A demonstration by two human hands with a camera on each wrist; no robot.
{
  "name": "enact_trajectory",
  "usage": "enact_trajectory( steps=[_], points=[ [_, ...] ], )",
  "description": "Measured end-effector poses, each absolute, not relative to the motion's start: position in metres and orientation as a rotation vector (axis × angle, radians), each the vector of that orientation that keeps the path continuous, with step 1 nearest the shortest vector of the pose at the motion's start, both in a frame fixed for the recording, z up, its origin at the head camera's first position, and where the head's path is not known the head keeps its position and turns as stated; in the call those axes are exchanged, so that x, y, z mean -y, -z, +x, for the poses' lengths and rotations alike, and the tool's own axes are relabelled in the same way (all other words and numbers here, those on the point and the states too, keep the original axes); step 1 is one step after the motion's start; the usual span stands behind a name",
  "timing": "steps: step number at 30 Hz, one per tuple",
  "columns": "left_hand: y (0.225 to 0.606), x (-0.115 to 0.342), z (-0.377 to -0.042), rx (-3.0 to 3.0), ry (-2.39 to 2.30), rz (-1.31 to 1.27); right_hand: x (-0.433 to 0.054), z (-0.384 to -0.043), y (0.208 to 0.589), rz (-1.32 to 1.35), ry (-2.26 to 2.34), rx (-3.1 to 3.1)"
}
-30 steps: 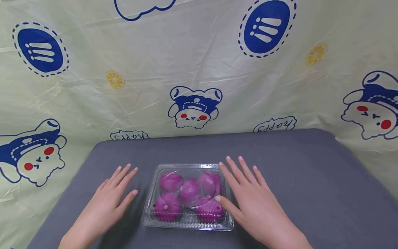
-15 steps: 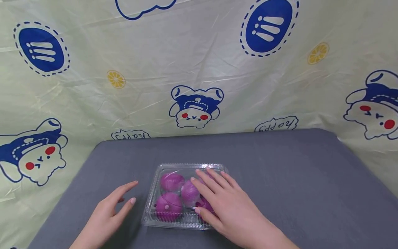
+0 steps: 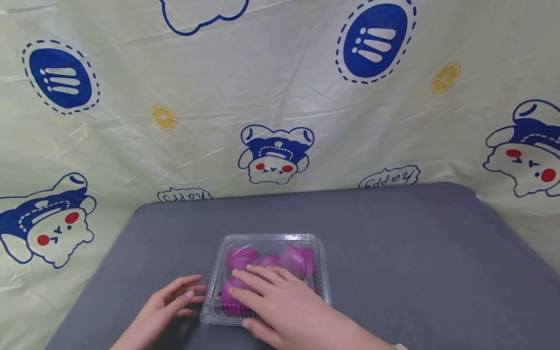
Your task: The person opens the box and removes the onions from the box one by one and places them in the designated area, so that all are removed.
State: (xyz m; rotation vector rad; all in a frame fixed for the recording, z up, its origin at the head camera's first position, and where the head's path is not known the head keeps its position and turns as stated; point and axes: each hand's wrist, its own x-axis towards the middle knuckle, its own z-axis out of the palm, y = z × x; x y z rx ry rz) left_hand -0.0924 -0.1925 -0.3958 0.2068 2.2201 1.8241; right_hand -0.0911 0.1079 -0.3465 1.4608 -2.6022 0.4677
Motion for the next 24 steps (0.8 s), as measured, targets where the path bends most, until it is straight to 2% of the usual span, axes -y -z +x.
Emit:
enact_trajectory(
  steps=[8, 19, 24],
  points=[
    [0.404, 0.198, -0.096, -1.824, -1.85, 0.194, -0.085, -0.096, 0.352, 1.572, -0.516, 2.551],
    [0.414, 0.2, -0.095, -1.526, -1.929, 0.412, -0.069, -0.104, 0.358, 1.661, -0.491, 2.559],
    [0.414, 0.2, -0.095, -1.436, -1.96, 0.408, -0.061, -0.109, 0.361, 1.66, -0.476, 2.483]
  ],
)
